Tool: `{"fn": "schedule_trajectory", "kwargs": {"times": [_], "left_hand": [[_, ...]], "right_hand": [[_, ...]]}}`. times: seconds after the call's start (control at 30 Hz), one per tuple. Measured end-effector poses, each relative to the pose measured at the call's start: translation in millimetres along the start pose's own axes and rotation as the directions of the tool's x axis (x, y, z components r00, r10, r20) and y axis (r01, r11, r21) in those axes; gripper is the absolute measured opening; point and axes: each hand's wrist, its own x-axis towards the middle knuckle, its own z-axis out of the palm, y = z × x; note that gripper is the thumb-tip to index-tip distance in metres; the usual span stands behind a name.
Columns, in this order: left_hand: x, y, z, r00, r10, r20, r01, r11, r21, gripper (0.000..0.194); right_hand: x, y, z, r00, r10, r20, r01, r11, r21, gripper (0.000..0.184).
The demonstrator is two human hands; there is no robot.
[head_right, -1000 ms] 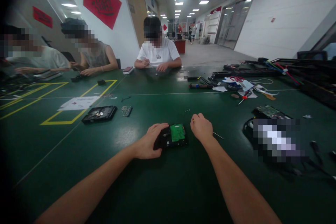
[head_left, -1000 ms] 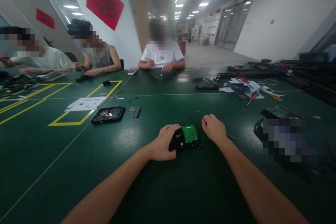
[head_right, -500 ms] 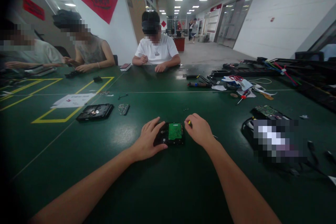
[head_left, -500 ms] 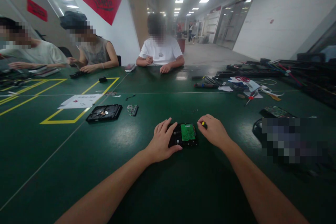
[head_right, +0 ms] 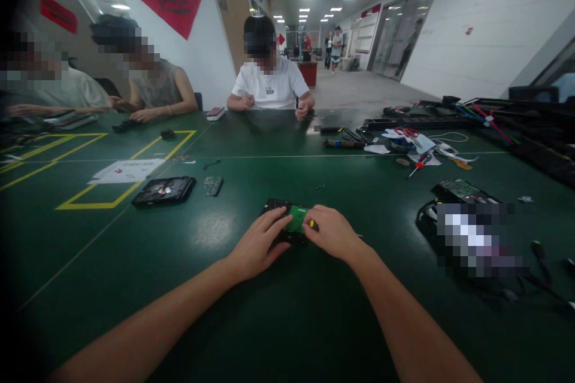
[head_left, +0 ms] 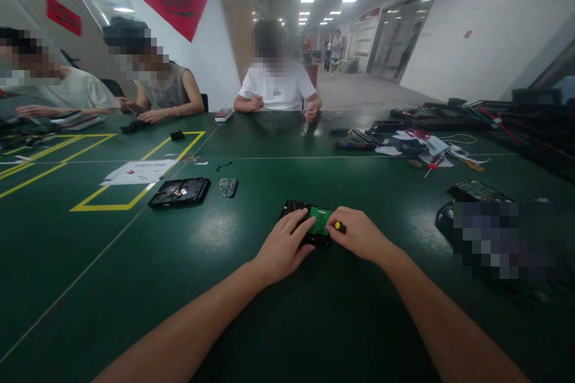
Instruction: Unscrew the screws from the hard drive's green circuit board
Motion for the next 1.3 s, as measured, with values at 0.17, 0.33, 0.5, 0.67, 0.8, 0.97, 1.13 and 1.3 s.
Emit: {"fn": "schedule_trajectory", "kwargs": {"times": [0.17,0.33,0.5,0.67,0.8,0.97,1.13,1.3], "left_hand": [[5.8,-1.9,-4.2,0.999,0.017,0.028,-0.016,1.000,-0.006,0.062],[9.5,-5.6,-3.6,1.000,-0.007,0.029,0.009,0.999,-0.043,0.054],[8.5,-7.0,-1.7,0.999,0.004,0.036,-0.003,1.000,-0.028,0.047],[7.6,-5.9,-1.7,0.999,0.015,0.036,-0.015,1.000,0.000,0.045],[8.0,-6.4,0.3,0.999,0.020,0.034,-0.020,1.000,0.003,0.045],[8.1,-8.9,3.3,0.999,0.022,0.029,-0.021,1.000,-0.011,0.046],[7.8,-8.2,1.3,0.999,0.024,0.030,-0.023,1.000,-0.009,0.046],[8.1,-6.1,-0.5,0.999,0.017,0.043,-0.017,1.000,0.008,0.046]], "right_hand": [[0.1,-0.2,1.1,1.000,-0.004,0.009,0.004,1.000,0.001,0.011],[-0.4,1.0,3.7,1.000,0.003,0.022,-0.003,1.000,0.002,0.010],[0.9,0.6,6.1,0.999,0.000,0.040,0.000,1.000,-0.013,0.012],[1.0,-0.3,7.5,1.000,0.005,0.029,-0.004,0.999,-0.044,0.014],[0.1,0.7,7.8,0.999,-0.019,0.026,0.020,0.999,-0.044,0.013],[-0.4,0.7,5.8,0.999,-0.033,0.036,0.033,0.999,-0.016,0.011],[-0.6,1.6,3.7,1.000,-0.005,-0.029,0.006,1.000,0.027,0.014],[0.1,8.1,-3.4,0.964,0.100,-0.247,-0.094,0.995,0.038,0.013]]}}
